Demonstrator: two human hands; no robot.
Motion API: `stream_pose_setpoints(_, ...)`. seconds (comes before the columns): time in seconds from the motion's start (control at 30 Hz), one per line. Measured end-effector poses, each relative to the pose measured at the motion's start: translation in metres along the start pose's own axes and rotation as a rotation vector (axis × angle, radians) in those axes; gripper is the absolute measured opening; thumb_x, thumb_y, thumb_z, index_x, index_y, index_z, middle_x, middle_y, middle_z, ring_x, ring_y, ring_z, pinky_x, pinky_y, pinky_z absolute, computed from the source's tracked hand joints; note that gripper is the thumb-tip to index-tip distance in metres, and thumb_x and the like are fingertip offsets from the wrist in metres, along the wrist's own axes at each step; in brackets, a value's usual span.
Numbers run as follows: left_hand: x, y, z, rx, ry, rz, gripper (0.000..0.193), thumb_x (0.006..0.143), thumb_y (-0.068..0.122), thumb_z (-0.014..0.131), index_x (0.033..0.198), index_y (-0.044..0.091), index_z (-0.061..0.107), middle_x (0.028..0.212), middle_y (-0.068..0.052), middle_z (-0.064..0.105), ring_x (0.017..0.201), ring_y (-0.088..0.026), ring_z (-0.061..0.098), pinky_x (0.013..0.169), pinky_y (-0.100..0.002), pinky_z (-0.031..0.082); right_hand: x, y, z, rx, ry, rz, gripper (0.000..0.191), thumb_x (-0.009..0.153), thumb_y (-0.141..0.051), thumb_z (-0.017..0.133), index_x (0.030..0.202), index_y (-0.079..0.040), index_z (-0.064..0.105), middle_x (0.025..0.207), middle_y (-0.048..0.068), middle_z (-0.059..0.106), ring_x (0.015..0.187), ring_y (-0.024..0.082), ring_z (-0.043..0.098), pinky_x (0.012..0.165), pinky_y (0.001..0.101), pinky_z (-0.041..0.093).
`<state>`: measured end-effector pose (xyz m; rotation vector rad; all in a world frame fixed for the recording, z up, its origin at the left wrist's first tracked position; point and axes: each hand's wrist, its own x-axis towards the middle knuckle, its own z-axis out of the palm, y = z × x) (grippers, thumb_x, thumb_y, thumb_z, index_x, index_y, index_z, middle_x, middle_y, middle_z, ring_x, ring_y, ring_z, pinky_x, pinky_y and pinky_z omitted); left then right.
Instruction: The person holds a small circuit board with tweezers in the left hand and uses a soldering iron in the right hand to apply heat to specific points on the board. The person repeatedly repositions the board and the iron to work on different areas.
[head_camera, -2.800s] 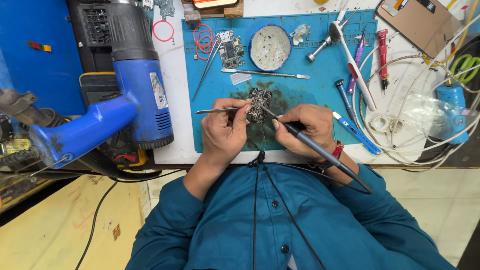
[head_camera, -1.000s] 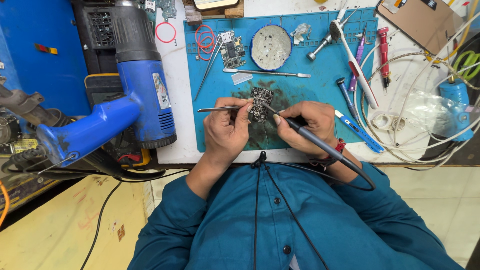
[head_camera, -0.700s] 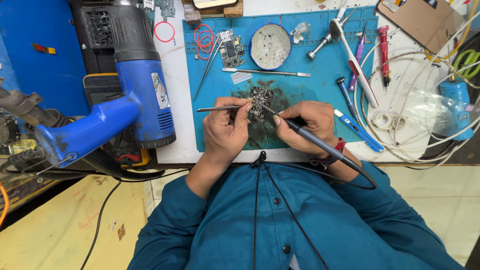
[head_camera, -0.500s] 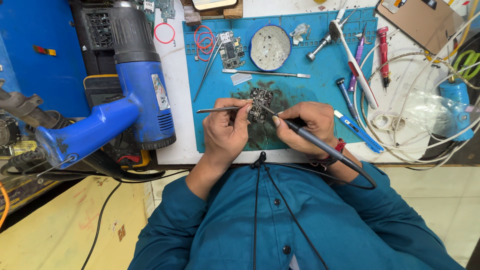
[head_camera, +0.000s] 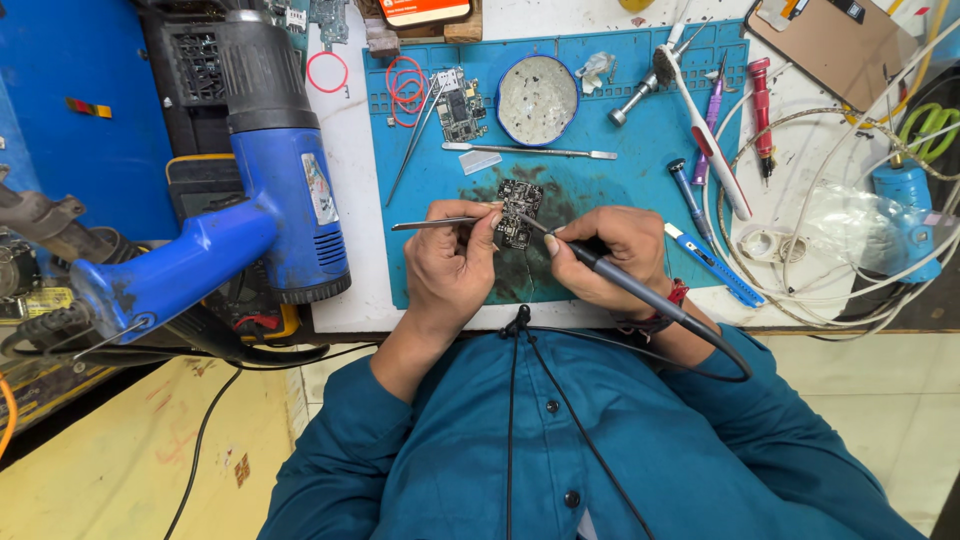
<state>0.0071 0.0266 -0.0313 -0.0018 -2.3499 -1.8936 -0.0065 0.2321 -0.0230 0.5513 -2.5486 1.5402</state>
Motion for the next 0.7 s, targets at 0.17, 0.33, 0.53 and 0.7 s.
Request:
stream_pose_setpoints(0.17,-0.0002,-0.001,0.0004,-0.013,-0.005,0.002,0.012,0.102,0.003,0.07,0.107,0.002,0.06,0.097,-0.01,0.077,0.072,-0.009,0.071,0.062,-0.023,0.058,-0.0003,0.0007,0.0,-0.015,0.007,-0.015,0.013,0.082,-0.006,0.082,0.085,-0.004,0.07,0.07,0.007,0.067,0.056,0.017,0.062,0.054,0.029,0.044)
stream_pose_setpoints(0.33,-0.0001,-0.0015,0.0004,-0.005,-0.003,0.002,0.012,0.102,0.002,0.07,0.108,0.002,0.06,0.097,-0.01,0.078,0.072,-0.009,0.071,0.062,-0.023,0.058,0.0,-0.0005,0.0013,-0.001,0.02,0.013,0.013,0.082,-0.007,0.082,0.085,-0.004,0.07,0.071,0.006,0.068,0.055,0.016,0.062,0.053,0.0284,0.044)
stream_pose_setpoints(0.53,-0.0005,-0.002,0.0006,-0.01,-0.005,-0.001,0.012,0.102,0.002,0.07,0.108,0.002,0.059,0.098,-0.01,0.077,0.073,-0.009,0.071,0.063,-0.023,0.058,-0.0003,-0.0006,0.0008,-0.002,0.018,0.004,0.012,0.083,-0.007,0.082,0.086,-0.004,0.07,0.072,0.007,0.069,0.057,0.016,0.063,0.054,0.0282,0.045)
stream_pose_setpoints(0.7,-0.0001,-0.0014,0.0009,-0.001,-0.002,-0.001,0.011,0.102,0.003,0.07,0.107,0.002,0.06,0.098,-0.01,0.078,0.072,-0.009,0.072,0.063,-0.023,0.059,-0.0005,0.0006,-0.0007,0.008,-0.005,0.016,0.011,0.082,-0.007,0.081,0.084,-0.004,0.071,0.069,0.007,0.067,0.055,0.016,0.062,0.053,0.0286,0.044)
